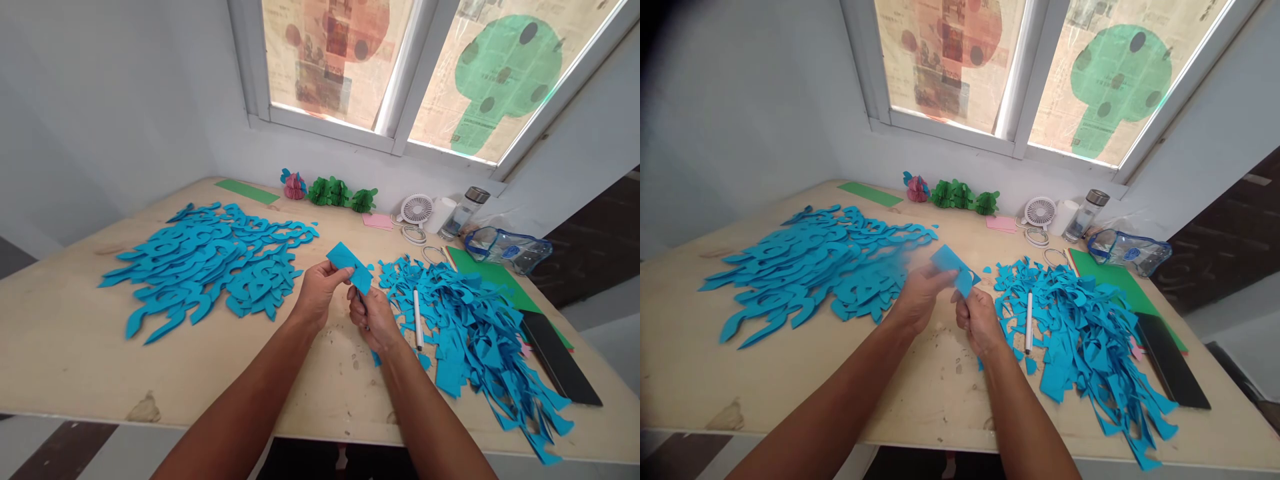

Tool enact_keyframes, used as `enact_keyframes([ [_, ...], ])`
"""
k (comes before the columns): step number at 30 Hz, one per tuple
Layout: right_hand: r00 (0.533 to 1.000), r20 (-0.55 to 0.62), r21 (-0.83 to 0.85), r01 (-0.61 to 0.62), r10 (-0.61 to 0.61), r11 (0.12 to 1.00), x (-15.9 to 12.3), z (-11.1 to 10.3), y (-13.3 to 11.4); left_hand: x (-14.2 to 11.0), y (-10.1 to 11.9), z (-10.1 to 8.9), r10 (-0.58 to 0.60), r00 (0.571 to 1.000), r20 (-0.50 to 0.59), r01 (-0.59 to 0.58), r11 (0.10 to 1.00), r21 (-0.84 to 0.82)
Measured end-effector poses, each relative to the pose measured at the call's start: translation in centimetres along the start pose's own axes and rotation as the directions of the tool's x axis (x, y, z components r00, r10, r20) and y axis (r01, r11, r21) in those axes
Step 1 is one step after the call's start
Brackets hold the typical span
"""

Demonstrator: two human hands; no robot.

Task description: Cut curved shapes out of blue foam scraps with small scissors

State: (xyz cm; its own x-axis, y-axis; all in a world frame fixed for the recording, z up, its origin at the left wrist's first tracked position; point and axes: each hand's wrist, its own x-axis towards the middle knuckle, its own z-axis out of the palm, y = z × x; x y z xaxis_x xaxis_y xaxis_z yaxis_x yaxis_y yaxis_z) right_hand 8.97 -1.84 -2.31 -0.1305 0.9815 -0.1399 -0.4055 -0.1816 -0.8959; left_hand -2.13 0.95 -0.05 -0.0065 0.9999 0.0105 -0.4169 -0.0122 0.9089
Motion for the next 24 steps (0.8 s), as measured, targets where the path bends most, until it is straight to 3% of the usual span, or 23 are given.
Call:
enact_keyframes([
  [10, 0.997, 0.069, -0.074, -0.015, 0.02, 0.997, -0.2, -0.5, -0.7, 0.5, 0.1, -0.7, 0.006, 0.998, 0.07, -0.006, 1.0, 0.002],
  [24, 0.999, 0.044, -0.21, 0.037, -0.028, 0.977, 0.0, -1.1, -0.8, 0.4, 0.8, -0.8, 0.043, 0.999, 0.011, -0.043, 0.993, 0.113],
])
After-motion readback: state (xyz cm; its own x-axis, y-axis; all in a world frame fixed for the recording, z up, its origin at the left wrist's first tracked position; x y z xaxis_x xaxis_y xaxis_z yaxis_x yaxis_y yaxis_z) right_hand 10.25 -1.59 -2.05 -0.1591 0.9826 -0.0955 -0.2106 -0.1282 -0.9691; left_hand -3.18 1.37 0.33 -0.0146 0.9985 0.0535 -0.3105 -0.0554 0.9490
